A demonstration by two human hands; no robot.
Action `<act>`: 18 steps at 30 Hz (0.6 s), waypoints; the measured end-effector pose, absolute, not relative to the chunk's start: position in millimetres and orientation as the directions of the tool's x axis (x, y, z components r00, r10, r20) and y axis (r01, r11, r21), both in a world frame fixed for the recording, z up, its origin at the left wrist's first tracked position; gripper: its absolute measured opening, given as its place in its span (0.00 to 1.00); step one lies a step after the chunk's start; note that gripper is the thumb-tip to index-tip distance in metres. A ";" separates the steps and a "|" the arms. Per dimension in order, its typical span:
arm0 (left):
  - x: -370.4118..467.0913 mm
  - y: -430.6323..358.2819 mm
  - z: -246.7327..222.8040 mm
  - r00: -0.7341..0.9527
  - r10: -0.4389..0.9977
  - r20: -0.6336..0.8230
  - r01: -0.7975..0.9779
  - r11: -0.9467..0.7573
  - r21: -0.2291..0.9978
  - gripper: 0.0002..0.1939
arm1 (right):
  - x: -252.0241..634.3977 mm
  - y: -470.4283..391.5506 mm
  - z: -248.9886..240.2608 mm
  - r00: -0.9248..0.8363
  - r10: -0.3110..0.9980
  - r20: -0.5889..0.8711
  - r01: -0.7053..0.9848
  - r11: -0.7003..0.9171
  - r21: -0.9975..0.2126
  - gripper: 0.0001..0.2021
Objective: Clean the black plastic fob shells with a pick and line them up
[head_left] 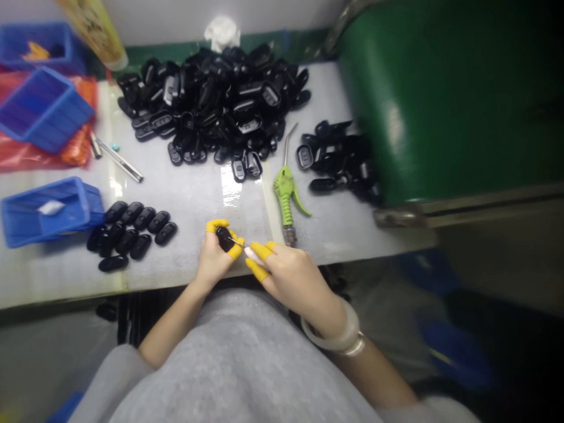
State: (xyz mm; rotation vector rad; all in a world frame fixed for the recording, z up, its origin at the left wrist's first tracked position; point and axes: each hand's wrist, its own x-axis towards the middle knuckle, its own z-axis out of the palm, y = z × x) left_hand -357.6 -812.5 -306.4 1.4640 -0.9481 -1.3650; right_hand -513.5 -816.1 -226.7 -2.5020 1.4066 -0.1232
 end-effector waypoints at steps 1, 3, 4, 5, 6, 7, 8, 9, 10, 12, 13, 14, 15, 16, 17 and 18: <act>-357.7 -812.1 -307.3 0.102 -0.948 -0.302 0.028 -0.300 0.953 0.22 | -513.5 -816.2 -226.0 0.527 -0.847 -0.072 -0.827 -0.492 -0.271 0.15; -357.6 -811.2 -308.8 0.107 -0.953 -0.285 0.006 -0.286 0.958 0.21 | -513.5 -816.3 -224.9 0.528 -0.843 -0.098 -0.830 -0.488 -0.270 0.15; -357.5 -810.7 -309.4 0.107 -0.955 -0.278 -0.006 -0.280 0.960 0.21 | -513.5 -816.3 -224.6 0.529 -0.842 -0.109 -0.831 -0.487 -0.271 0.15; -357.4 -810.3 -309.9 0.105 -0.956 -0.273 -0.017 -0.277 0.961 0.21 | -513.3 -816.3 -224.4 0.529 -0.840 -0.117 -0.831 -0.486 -0.271 0.14; -357.4 -809.9 -310.2 0.104 -0.957 -0.269 -0.028 -0.273 0.962 0.21 | -513.0 -816.3 -224.4 0.530 -0.839 -0.123 -0.832 -0.486 -0.270 0.14; -357.5 -809.6 -310.4 0.105 -0.959 -0.264 -0.038 -0.269 0.962 0.21 | -512.6 -816.3 -224.5 0.531 -0.838 -0.128 -0.832 -0.486 -0.269 0.14; -357.7 -809.5 -310.6 0.106 -0.960 -0.259 -0.045 -0.265 0.963 0.21 | -512.2 -816.3 -224.7 0.531 -0.837 -0.133 -0.832 -0.486 -0.268 0.14; -357.9 -809.4 -310.7 0.107 -0.961 -0.256 -0.050 -0.263 0.964 0.21 | -511.7 -816.2 -224.9 0.529 -0.838 -0.137 -0.834 -0.483 -0.266 0.14; -358.2 -809.5 -310.9 0.109 -0.961 -0.255 -0.053 -0.262 0.964 0.21 | -511.2 -816.1 -225.3 0.526 -0.839 -0.140 -0.837 -0.480 -0.264 0.14; -358.7 -809.8 -311.0 0.113 -0.961 -0.254 -0.053 -0.261 0.964 0.21 | -510.5 -815.6 -226.0 0.523 -0.841 -0.138 -0.839 -0.478 -0.260 0.14; -358.8 -810.0 -310.9 0.114 -0.960 -0.255 -0.051 -0.262 0.964 0.21 | -510.3 -815.1 -226.3 0.523 -0.842 -0.131 -0.838 -0.480 -0.259 0.13; -358.7 -810.3 -310.6 0.116 -0.960 -0.256 -0.048 -0.262 0.964 0.21 | -510.4 -814.6 -226.7 0.524 -0.843 -0.119 -0.837 -0.483 -0.258 0.13; -358.4 -810.5 -310.3 0.119 -0.959 -0.258 -0.044 -0.265 0.963 0.22 | -510.6 -814.0 -227.0 0.523 -0.847 -0.099 -0.836 -0.486 -0.256 0.13; -358.0 -810.7 -309.8 0.121 -0.957 -0.264 -0.038 -0.270 0.962 0.22 | -511.0 -813.4 -227.3 0.519 -0.852 -0.071 -0.835 -0.487 -0.255 0.13; -357.6 -810.9 -309.4 0.121 -0.954 -0.272 -0.031 -0.278 0.960 0.22 | -511.7 -812.9 -227.6 0.511 -0.859 -0.035 -0.836 -0.487 -0.253 0.14; -357.4 -811.0 -309.0 0.120 -0.952 -0.281 -0.022 -0.286 0.958 0.22 | -512.6 -812.5 -227.8 0.499 -0.866 0.010 -0.837 -0.485 -0.252 0.14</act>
